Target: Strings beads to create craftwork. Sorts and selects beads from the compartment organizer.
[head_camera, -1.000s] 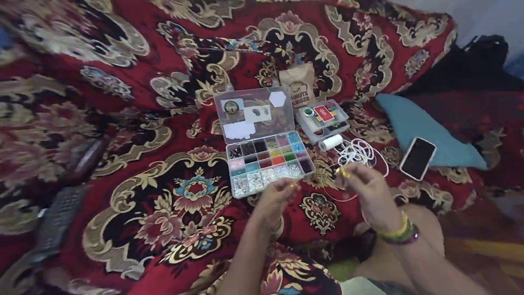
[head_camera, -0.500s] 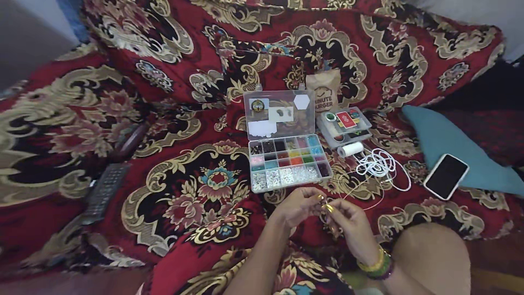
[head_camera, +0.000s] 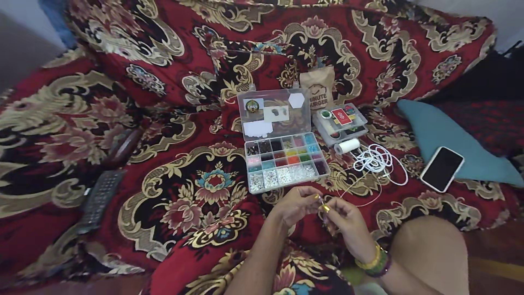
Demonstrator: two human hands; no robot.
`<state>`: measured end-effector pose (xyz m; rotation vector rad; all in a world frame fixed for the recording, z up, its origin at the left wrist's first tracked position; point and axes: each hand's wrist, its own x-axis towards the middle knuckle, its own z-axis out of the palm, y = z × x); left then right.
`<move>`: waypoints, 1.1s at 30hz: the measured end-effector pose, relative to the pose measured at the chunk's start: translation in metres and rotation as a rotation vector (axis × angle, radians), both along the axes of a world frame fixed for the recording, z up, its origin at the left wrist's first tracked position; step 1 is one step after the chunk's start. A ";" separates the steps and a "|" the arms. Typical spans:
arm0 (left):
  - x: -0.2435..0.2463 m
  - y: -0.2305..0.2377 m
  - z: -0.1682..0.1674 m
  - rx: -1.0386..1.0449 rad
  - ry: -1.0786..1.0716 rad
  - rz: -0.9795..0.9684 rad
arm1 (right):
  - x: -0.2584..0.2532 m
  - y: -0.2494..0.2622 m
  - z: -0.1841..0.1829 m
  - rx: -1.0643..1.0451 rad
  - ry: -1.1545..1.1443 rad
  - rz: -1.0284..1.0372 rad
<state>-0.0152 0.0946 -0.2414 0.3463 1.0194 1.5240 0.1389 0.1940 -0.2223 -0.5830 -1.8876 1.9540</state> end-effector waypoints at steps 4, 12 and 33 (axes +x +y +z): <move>-0.001 -0.001 -0.003 0.003 0.032 -0.010 | -0.001 0.000 0.001 0.008 -0.009 0.014; -0.002 -0.001 -0.006 0.020 0.068 -0.040 | 0.000 0.000 0.001 0.008 -0.025 0.019; -0.004 -0.001 -0.007 0.041 0.037 -0.035 | 0.000 -0.001 0.001 0.005 -0.037 0.003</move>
